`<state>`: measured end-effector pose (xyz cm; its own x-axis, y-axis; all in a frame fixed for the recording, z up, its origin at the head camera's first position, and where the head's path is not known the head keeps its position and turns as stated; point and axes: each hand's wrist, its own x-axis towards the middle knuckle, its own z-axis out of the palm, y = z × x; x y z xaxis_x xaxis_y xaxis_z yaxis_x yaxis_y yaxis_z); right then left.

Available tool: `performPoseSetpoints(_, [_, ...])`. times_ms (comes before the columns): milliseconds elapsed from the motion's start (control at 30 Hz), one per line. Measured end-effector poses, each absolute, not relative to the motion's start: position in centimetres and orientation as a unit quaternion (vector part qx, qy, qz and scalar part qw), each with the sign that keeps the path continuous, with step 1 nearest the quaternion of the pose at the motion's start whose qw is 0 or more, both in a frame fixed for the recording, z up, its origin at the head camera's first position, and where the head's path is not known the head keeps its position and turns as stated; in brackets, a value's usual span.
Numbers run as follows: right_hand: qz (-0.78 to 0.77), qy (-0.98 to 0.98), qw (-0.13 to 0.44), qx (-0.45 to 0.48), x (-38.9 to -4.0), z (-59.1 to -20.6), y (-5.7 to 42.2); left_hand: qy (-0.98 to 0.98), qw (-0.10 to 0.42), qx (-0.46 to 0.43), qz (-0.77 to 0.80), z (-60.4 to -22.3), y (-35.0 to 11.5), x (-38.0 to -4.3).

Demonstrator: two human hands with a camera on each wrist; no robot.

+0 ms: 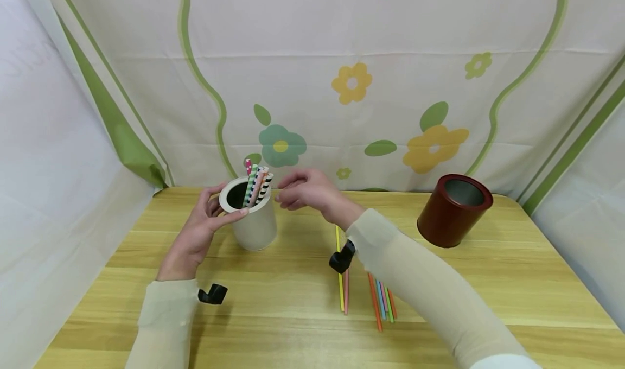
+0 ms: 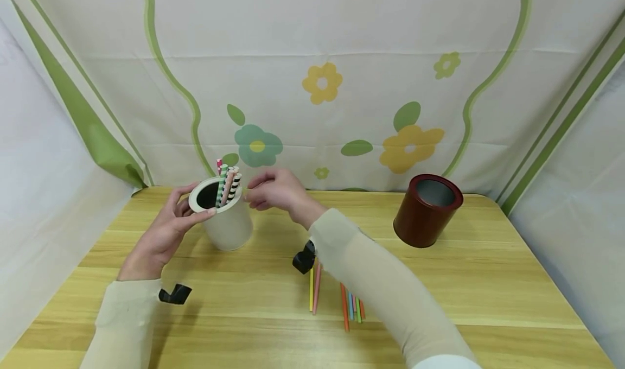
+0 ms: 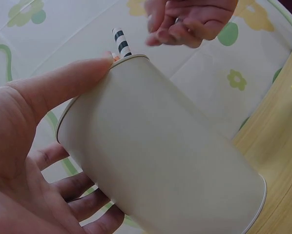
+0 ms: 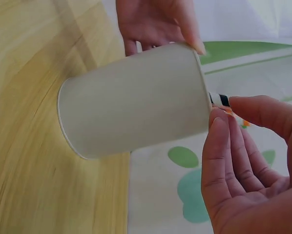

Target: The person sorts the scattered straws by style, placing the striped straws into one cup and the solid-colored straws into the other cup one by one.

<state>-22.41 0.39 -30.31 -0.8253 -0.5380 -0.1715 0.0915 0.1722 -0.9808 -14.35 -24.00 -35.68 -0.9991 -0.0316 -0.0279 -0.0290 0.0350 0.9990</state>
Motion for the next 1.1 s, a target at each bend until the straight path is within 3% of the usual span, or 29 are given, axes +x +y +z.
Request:
performPoseSetpoints(533, [-0.766, 0.616, 0.117, -0.142, -19.0, -30.2, 12.9, -0.716, -0.002, 0.015, -0.698, -35.8, -23.7, -14.4])
performPoseSetpoints(633, [-0.796, 0.587, 0.055, -0.139, -18.0, -30.2, 15.1, -0.714, 0.002, 0.015, -0.7, -35.7, -24.0, -14.3])
performPoseSetpoints(800, [-0.811, 0.554, -0.11, -0.152, -17.4, -29.5, 18.9, -0.712, 0.004, 0.007, -0.702, -35.5, -24.1, -14.3])
performPoseSetpoints(933, [-0.777, 0.596, -0.19, -0.073, -17.4, -28.8, 22.5, -0.711, 0.005, 0.006, -0.703, -35.5, -24.2, -14.3])
performPoseSetpoints(1100, [-0.708, 0.681, -0.178, 0.05, -18.0, -29.5, 27.0, -0.711, 0.007, 0.007, -0.703, -35.7, -24.3, -14.3])
